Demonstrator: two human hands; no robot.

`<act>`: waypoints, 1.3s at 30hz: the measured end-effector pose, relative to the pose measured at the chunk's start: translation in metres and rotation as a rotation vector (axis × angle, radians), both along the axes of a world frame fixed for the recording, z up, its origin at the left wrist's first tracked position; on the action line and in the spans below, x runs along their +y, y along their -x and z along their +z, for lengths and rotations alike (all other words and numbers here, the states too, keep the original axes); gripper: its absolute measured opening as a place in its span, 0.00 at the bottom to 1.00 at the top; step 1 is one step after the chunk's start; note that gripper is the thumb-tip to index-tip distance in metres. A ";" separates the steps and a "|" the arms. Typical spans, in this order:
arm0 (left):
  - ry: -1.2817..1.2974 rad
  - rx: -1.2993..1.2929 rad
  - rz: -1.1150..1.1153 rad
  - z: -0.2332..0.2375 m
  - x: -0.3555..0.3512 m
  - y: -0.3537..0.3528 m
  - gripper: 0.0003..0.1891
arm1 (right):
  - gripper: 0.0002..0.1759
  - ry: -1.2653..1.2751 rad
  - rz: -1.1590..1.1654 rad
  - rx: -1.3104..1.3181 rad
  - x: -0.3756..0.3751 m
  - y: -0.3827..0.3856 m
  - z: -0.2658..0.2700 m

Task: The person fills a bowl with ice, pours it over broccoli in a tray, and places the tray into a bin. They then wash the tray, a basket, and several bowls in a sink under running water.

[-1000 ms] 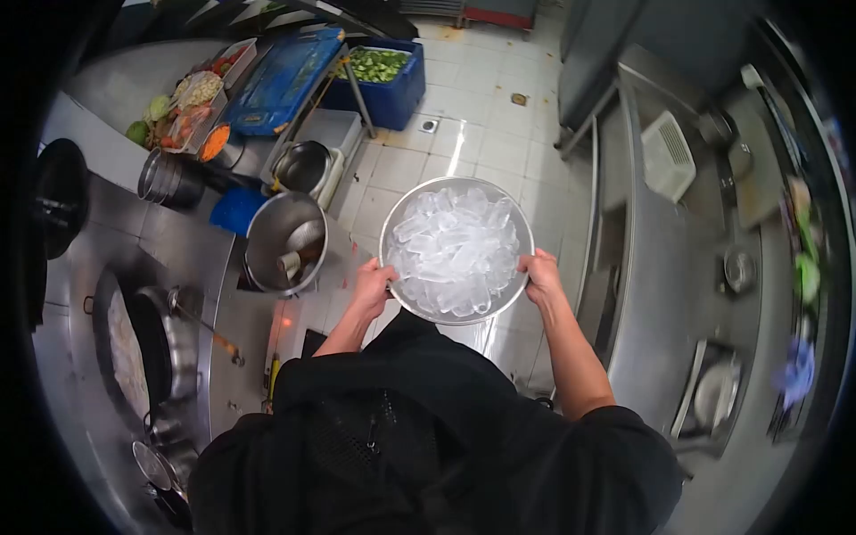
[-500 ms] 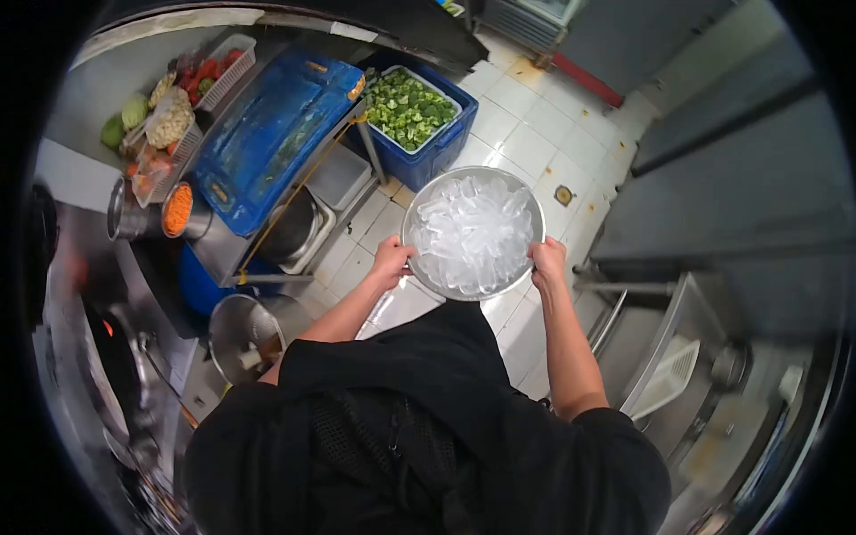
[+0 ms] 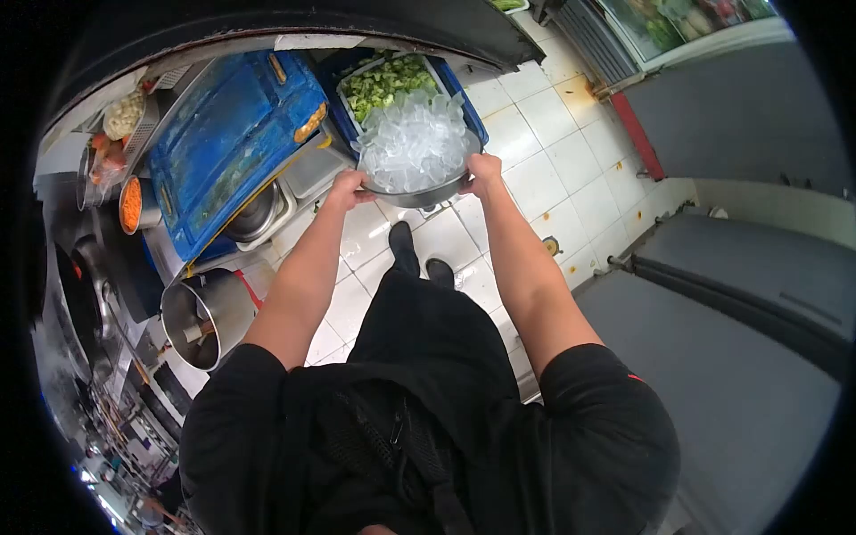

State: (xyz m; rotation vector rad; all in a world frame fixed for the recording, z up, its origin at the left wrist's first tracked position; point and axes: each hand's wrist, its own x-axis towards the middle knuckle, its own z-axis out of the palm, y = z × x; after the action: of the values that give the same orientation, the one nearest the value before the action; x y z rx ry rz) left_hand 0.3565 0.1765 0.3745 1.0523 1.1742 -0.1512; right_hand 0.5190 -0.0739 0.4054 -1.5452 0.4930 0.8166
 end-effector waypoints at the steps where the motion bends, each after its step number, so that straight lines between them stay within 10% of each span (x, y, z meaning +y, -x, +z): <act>1: 0.010 0.007 0.015 -0.004 0.004 -0.009 0.15 | 0.12 0.005 0.055 0.023 0.009 -0.012 0.003; 12: -0.283 0.317 -0.150 -0.060 0.052 -0.072 0.07 | 0.18 0.108 0.458 0.190 0.059 -0.098 0.011; 17: -0.397 0.362 -0.111 0.004 0.052 -0.102 0.06 | 0.13 0.035 0.567 0.174 0.079 -0.143 0.026; 19: -0.330 0.522 -0.530 0.026 0.041 -0.096 0.04 | 0.10 0.077 0.609 0.287 0.076 -0.145 0.014; 28: -0.076 0.427 0.162 0.021 -0.079 -0.021 0.08 | 0.18 0.084 0.853 0.508 0.020 -0.148 -0.012; 30: -0.170 0.426 -0.214 -0.004 -0.127 0.018 0.10 | 0.16 0.120 1.004 0.478 0.009 -0.145 -0.005; 31: -0.004 0.385 0.336 -0.001 -0.165 0.027 0.10 | 0.16 0.110 1.102 0.448 0.002 -0.141 0.001; 39: -0.276 0.073 2.028 0.095 -0.426 0.190 0.10 | 0.12 0.055 1.786 0.216 -0.030 -0.101 -0.023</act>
State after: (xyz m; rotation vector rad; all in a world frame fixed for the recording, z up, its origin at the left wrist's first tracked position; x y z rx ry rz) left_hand 0.1667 -0.2500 0.4696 -0.3140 1.8202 1.5661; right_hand 0.6201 -0.1036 0.3822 -1.6984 -0.9683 2.2749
